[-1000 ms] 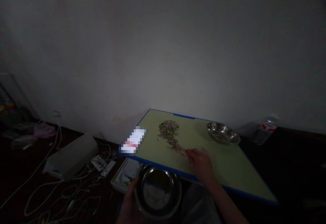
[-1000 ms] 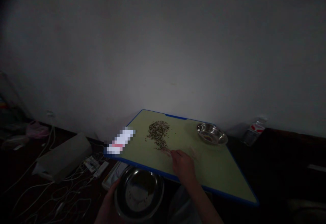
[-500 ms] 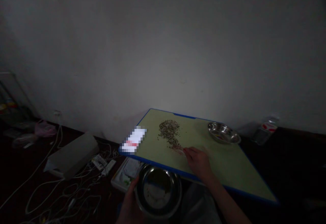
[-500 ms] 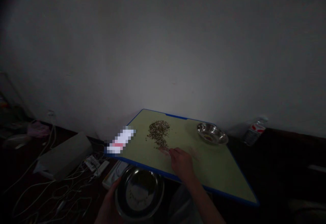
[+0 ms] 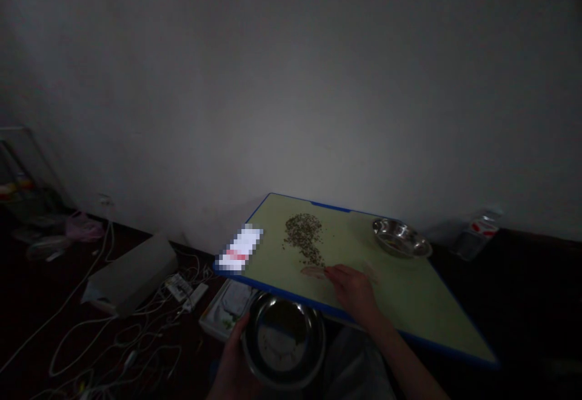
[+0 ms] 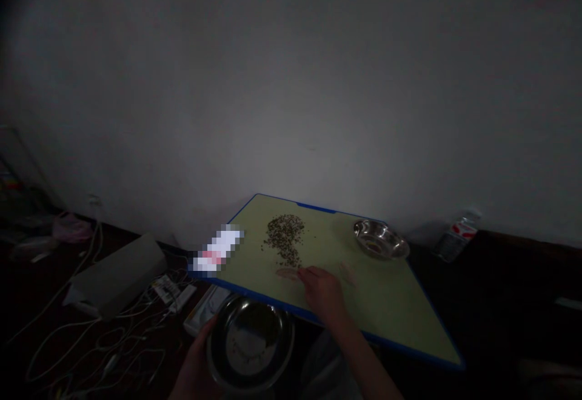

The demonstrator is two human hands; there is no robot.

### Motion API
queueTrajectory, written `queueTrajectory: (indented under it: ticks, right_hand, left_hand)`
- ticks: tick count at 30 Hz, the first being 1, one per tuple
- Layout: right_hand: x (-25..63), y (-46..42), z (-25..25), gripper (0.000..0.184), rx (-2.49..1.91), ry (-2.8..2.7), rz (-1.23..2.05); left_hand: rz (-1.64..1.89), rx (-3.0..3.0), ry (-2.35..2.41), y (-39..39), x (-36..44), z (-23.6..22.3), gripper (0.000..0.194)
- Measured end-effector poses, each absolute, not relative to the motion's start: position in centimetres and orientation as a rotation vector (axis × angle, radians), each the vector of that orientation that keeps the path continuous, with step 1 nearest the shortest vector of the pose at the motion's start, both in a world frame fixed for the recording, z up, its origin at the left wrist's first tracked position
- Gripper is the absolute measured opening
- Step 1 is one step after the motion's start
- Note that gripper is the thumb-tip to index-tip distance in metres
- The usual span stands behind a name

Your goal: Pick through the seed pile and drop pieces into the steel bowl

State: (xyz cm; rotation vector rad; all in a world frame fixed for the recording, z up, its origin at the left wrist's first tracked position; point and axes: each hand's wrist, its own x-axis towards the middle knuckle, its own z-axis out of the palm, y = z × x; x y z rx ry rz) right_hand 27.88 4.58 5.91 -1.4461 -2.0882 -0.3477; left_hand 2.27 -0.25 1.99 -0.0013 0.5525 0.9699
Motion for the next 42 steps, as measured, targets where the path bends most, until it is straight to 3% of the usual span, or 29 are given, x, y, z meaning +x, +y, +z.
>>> queueTrajectory:
  ticks: [13,23,34,38,42]
  right_hand:
    - [27.1,2.7,5.4,0.028,-1.32,-1.972,-0.604]
    - [17.7,1.4,4.2,0.029,-1.272,-2.091,-0.884]
    - [19.1,1.1,4.6,0.025,-1.458,-2.261,-0.874]
    - [19.5,0.4,5.7,0.022,-1.646,-2.344,-0.728]
    - [18.8,0.3,6.8,0.02,-1.812,-2.397,-0.616]
  left_hand:
    - [1.0,-0.004,0.705,-0.7,2.4,3.4,0.018]
    - [0.999,-0.112,0.606,-0.3,2.6,3.1,0.017]
    - [0.989,-0.069,0.634,-0.3,2.5,2.5,0.021]
    - [1.079,0.012,0.691,-0.5,2.8,2.0,0.01]
    - [1.059,0.067,0.696,-0.4,2.7,2.1,0.014]
